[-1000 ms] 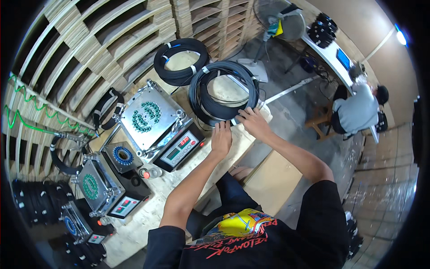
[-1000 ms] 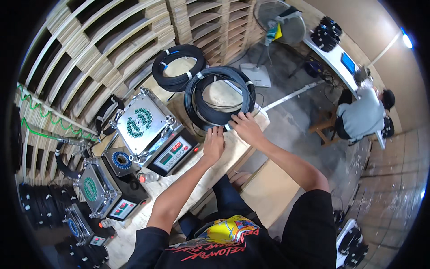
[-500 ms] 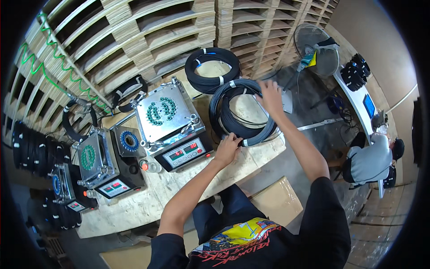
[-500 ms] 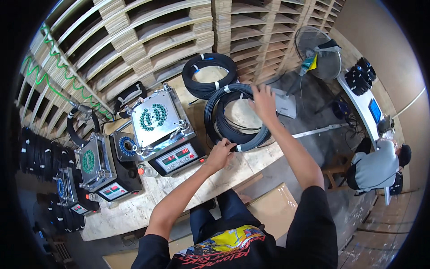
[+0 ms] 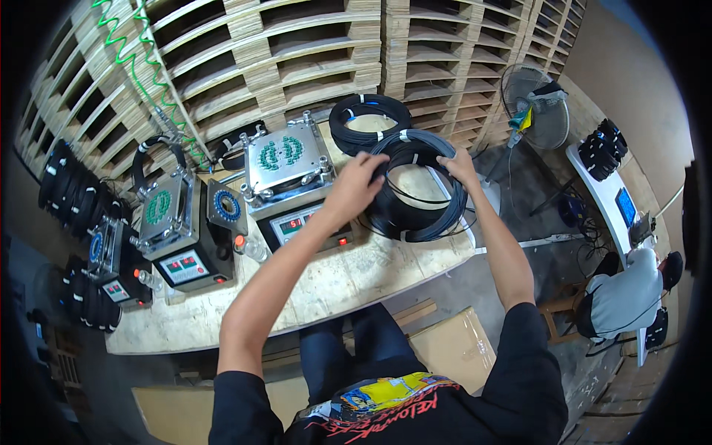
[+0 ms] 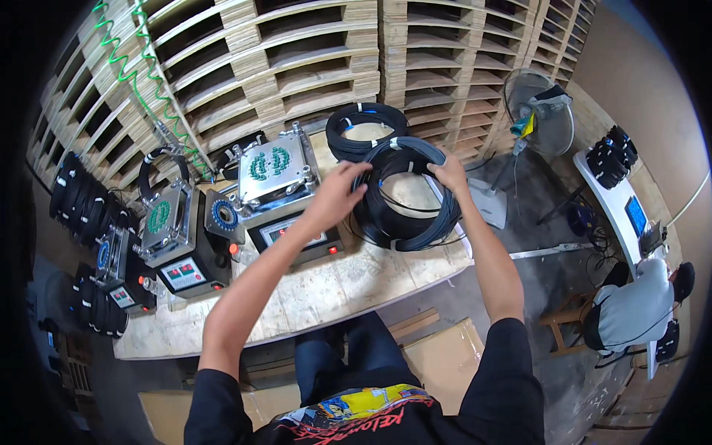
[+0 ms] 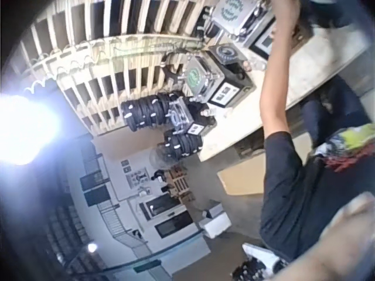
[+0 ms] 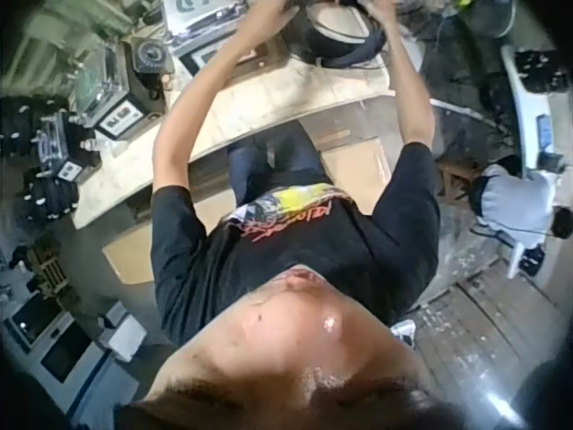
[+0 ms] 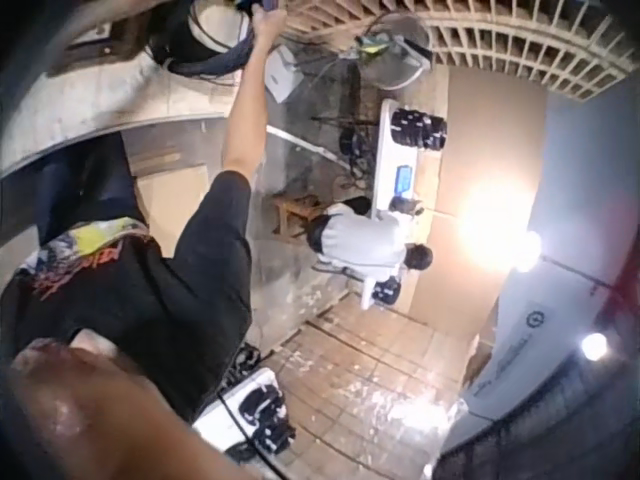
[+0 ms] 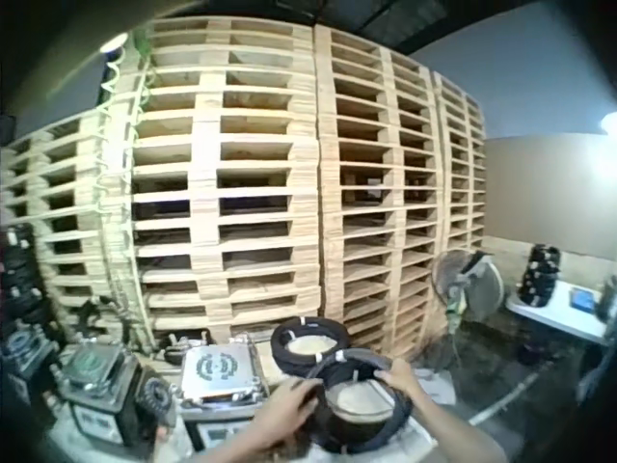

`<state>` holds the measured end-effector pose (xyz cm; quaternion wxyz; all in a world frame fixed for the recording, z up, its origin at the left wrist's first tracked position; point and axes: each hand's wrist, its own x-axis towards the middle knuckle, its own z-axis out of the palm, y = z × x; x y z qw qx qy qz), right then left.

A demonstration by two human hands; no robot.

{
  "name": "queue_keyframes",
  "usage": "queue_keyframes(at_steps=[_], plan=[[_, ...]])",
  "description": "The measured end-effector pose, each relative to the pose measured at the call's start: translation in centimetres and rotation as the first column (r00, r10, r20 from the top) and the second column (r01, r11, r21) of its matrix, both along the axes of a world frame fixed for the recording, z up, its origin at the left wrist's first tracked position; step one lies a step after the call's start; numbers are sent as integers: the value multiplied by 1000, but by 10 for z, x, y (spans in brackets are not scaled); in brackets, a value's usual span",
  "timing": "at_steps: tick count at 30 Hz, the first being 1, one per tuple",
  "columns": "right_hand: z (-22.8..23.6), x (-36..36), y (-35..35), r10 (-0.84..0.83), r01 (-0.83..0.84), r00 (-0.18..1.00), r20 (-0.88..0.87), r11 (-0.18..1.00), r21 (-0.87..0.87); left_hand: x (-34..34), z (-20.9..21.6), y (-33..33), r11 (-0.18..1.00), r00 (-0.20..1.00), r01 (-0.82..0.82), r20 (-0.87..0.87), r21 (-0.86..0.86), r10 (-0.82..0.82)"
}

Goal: The person operates a cable processing machine, loading a coil of black cable and securing it with a metal clamp. They then attach a blue connector to the cable end and place the finished coil onto a stack. The process is repeated with a second coil.

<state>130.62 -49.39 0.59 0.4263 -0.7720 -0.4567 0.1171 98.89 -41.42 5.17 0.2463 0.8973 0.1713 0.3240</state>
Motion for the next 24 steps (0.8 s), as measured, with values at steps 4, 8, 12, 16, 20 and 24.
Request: queue_keyframes(at_steps=[4,8,12,16,20,24], plan=[[6,-14,-31,-27,6,993,113,984,177,5,30,-4,993,1000,-11,17,117,9],[23,-61,-60,-34,-14,989,142,946,324,10,41,-19,989,998,-45,-45,141,52],[13,-78,-104,22,-110,977,210,902,417,10,35,-30,950,994,-72,-58,302,94],[17,-92,-140,121,-183,977,176,901,395,6,16,-25,940,984,-14,-161,341,73],[10,-89,-162,140,-215,965,221,905,367,11,13,-39,997,966,51,-256,52,-36],[9,-98,-172,93,-186,957,275,925,333,2,14,-65,986,980,76,-195,150,-46]])
